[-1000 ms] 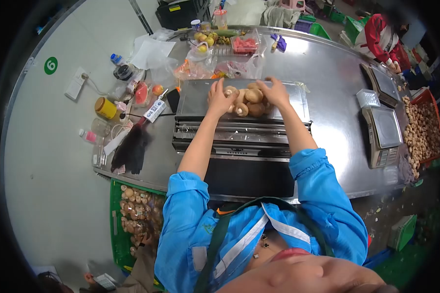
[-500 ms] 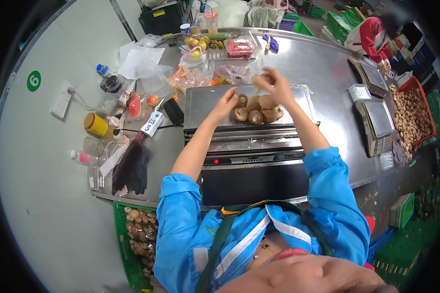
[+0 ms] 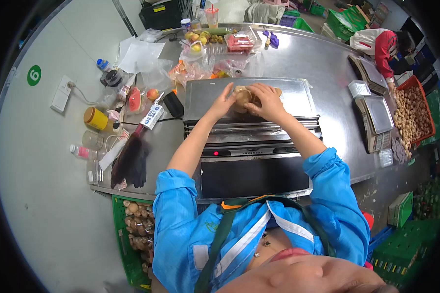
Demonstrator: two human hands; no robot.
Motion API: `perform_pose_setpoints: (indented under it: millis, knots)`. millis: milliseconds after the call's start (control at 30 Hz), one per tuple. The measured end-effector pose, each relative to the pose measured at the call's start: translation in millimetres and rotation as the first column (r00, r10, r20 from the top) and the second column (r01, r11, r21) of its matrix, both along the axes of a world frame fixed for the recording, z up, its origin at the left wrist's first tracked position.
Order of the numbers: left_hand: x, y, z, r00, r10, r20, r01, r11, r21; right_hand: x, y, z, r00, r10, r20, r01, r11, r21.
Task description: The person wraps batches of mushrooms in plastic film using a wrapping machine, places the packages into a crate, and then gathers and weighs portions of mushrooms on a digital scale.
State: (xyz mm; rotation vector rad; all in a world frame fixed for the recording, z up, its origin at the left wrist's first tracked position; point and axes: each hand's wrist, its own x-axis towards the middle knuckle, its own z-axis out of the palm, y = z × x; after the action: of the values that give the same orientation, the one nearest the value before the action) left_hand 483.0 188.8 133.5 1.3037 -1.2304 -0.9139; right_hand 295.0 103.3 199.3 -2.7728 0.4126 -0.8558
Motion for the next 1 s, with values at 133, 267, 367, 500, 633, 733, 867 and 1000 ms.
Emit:
perform_pose_setpoints:
  millis: [133, 267, 367, 500, 633, 733, 867, 1000]
  knots:
    - [0, 32, 19, 0.934, 0.184, 0.307, -0.154, 0.981, -0.122, -34, -8, 12, 0.992, -0.013, 0.125, 0.011, 1.000, 0.016]
    - [41, 109, 55, 0.325, -0.148, 0.934, 0.229, 0.971, 0.074, -133, -48, 14, 0.929, 0.086, -0.360, -0.087, 0.996, 0.012]
    - [57, 135, 71, -0.023, -0.102, 0.995, 0.406, 0.908, 0.102, -173, -66, 8, 0.799, 0.157, -0.581, -0.280, 0.952, -0.127]
    - [56, 118, 54, -0.098, 0.097, 0.990, 0.526, 0.850, -0.031, -153, -50, -6, 0.766, 0.188, -0.615, -0.348, 0.925, -0.151]
    - [30, 106, 29, 0.107, 0.068, 0.992, 0.396, 0.912, -0.105, -131, -28, -39, 0.957, 0.198, -0.213, -0.182, 0.979, 0.091]
    - [-1, 125, 54, 0.694, 0.270, 0.667, 0.014, 0.922, -0.387, -158, -1, -20, 0.998, -0.057, 0.038, 0.001, 0.574, 0.819]
    - [-19, 89, 162, 0.914, 0.218, -0.342, -0.299, 0.932, -0.204, -129, -38, 56, 0.569, -0.432, 0.699, -0.446, 0.552, 0.705]
    - [0, -52, 116, 0.901, 0.366, -0.231, -0.432, 0.787, -0.439, -55, -128, 36, 0.565, -0.509, 0.650, -0.370, 0.547, 0.751]
